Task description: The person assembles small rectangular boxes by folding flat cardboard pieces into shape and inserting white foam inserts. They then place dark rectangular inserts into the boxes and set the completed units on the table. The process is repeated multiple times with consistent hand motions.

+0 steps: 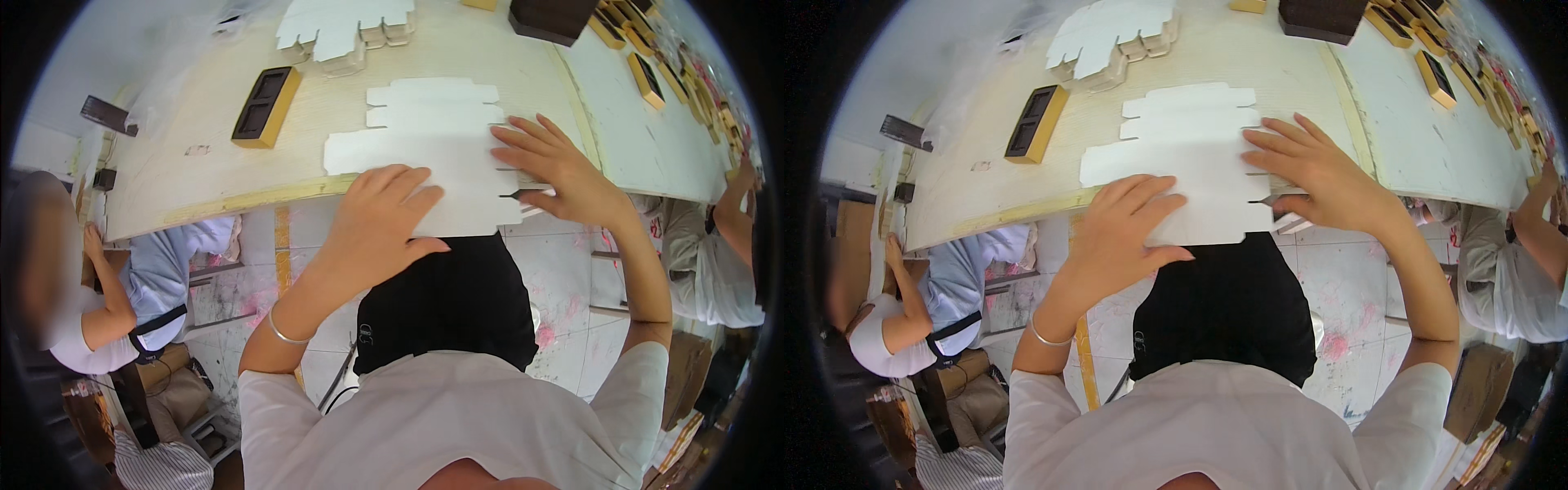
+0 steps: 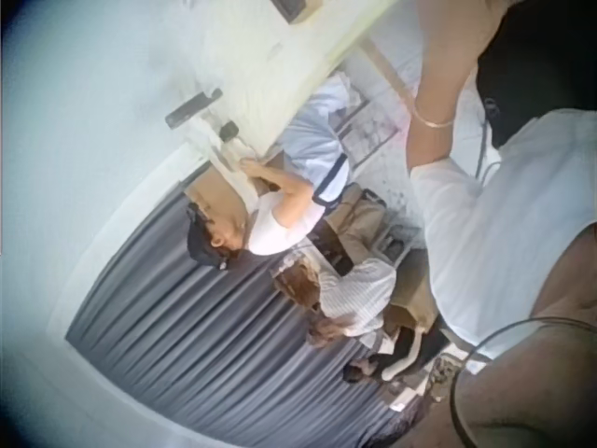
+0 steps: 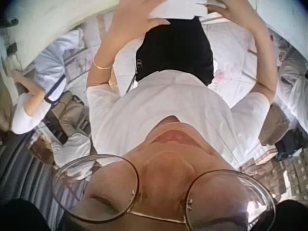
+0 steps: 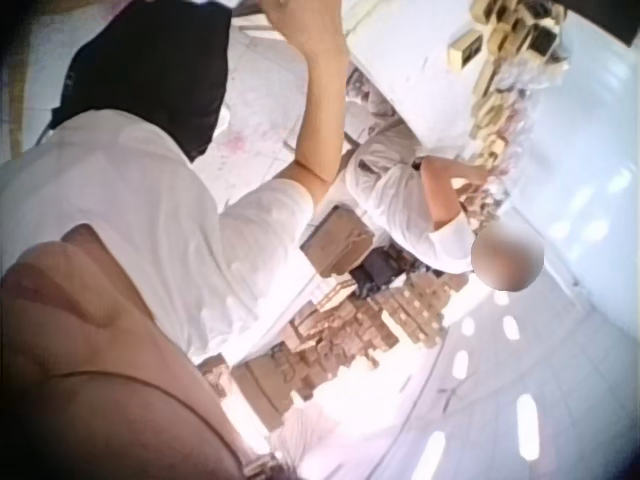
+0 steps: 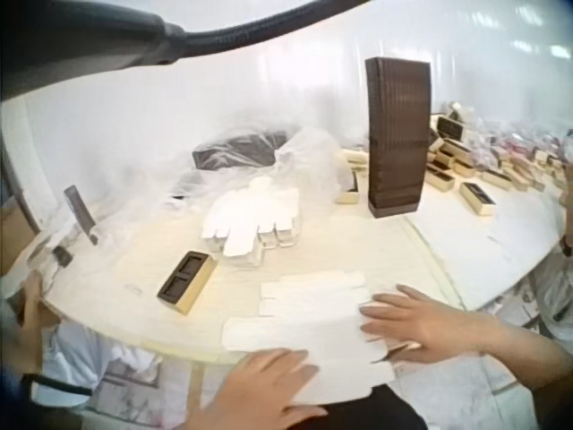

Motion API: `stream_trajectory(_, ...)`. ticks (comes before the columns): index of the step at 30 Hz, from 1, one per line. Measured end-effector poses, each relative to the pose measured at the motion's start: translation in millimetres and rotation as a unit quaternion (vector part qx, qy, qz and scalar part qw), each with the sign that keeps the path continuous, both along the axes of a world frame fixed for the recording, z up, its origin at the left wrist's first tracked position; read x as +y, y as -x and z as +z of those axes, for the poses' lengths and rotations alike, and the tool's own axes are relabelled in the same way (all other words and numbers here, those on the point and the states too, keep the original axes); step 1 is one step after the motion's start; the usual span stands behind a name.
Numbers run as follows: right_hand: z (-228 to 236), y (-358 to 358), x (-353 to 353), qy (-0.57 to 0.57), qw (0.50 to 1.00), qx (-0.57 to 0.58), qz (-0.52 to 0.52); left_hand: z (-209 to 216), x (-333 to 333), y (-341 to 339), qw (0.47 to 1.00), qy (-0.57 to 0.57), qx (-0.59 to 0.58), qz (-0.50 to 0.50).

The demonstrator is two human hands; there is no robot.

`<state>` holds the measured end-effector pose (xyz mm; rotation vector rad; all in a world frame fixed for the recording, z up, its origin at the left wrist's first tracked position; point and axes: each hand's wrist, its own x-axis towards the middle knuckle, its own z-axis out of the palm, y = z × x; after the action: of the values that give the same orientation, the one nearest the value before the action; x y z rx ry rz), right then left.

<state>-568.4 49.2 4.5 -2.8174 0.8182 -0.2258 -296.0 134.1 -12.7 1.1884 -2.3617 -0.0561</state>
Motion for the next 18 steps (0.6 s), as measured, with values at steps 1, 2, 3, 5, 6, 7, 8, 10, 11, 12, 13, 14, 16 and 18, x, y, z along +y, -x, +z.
stream_trajectory(1, 4, -2, 2, -0.016, 1.0, 0.001, 0.008, -2, -1, -3, 1.0, -0.023, 0.009, 0.002)
stream_trajectory(2, 6, -4, 8, -0.034, 0.999, -0.006, 0.019, -2, 2, -3, 0.999, -0.033, 0.011, 0.01)
stream_trajectory(3, 7, -10, 18, -0.022, 0.999, -0.018, 0.032, 0, 2, -2, 0.999, -0.042, 0.017, 0.012)
stream_trajectory(5, 5, -20, 35, -0.004, 0.998, -0.044, 0.055, 5, 1, 1, 0.997, -0.064, 0.028, 0.014)
stream_trajectory(6, 2, -25, 38, 0.001, 0.998, -0.053, 0.044, 11, 0, 2, 0.996, -0.083, 0.023, 0.009)
stream_trajectory(7, -2, -30, 41, 0.005, 0.998, -0.062, 0.033, 17, -3, 3, 0.995, -0.102, 0.018, 0.005)
stream_trajectory(8, -5, -31, 43, 0.009, 0.997, -0.071, 0.023, 22, -7, 3, 0.993, -0.121, 0.013, 0.0)
stream_trajectory(10, -5, -30, 37, -0.041, 0.993, -0.111, 0.021, 27, -11, -1, 0.989, -0.145, 0.003, -0.017)
stream_trajectory(11, -4, -30, 34, -0.066, 0.989, -0.131, 0.021, 29, -14, -3, 0.987, -0.158, -0.002, -0.025)
stream_trajectory(12, 4, -31, 33, -0.073, 0.989, -0.129, 0.019, 30, -20, -6, 0.983, -0.184, -0.002, -0.023)
stream_trajectory(13, 6, -32, 31, -0.082, 0.989, -0.121, 0.02, 31, -26, -9, 0.977, -0.21, -0.001, -0.021)
stream_trajectory(14, 7, -32, 29, -0.09, 0.989, -0.114, 0.021, 32, -29, -11, 0.971, -0.236, 0.0, -0.018)
stream_trajectory(16, 11, -34, 26, -0.11, 0.99, -0.092, -0.002, 36, -28, -11, 0.975, -0.219, 0.008, -0.03)
stream_trajectory(18, 14, -37, 25, -0.136, 0.987, -0.063, -0.051, 39, -29, -11, 0.972, -0.233, 0.006, -0.028)
